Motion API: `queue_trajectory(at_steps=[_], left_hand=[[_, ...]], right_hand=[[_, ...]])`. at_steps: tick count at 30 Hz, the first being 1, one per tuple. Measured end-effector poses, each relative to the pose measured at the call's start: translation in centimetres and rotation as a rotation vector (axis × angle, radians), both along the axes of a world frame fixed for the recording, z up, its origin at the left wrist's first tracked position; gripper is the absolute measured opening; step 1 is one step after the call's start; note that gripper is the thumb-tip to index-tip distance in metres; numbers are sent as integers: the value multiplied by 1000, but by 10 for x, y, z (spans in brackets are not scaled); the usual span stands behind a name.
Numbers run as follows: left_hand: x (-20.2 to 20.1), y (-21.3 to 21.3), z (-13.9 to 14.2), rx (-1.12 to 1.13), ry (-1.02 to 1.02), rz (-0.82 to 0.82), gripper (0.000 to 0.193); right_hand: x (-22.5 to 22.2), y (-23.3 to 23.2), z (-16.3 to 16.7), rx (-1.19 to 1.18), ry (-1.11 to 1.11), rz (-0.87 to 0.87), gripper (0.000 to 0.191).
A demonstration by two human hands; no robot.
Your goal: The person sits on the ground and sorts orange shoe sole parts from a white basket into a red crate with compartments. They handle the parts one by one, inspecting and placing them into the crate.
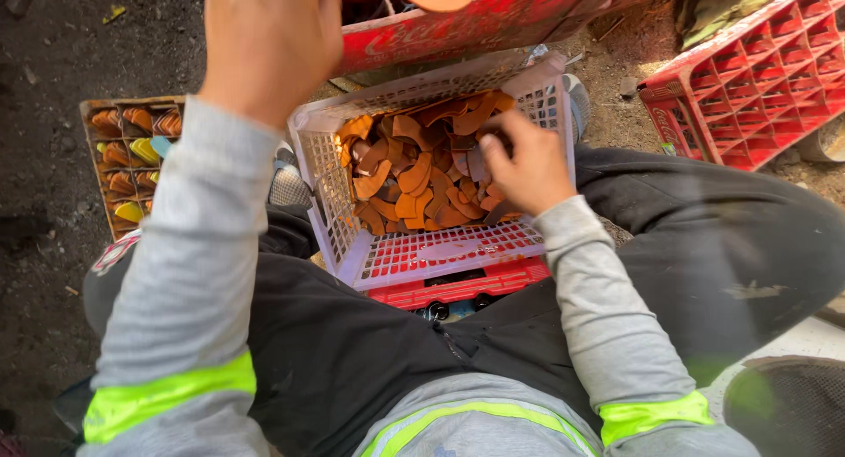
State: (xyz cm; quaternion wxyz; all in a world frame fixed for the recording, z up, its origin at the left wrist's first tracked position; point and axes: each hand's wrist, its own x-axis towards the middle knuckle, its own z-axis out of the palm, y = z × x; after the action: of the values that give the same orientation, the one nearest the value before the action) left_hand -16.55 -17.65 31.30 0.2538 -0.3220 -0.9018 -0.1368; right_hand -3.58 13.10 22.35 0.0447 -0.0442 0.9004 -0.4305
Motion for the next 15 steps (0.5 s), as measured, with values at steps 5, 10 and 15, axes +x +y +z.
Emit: queue_trajectory(at_steps=[5,10,15], left_hand=[[101,0,30,273,-631,-61,9],[155,-20,5,296,-965,162,18],[161,-53,-30,299,-950,264,19]], right_hand=[[21,-55,-94,337,-453,375,29],[39,-95,-138,494,-715,379,38],[35,-135,-152,676,-542,287,82]])
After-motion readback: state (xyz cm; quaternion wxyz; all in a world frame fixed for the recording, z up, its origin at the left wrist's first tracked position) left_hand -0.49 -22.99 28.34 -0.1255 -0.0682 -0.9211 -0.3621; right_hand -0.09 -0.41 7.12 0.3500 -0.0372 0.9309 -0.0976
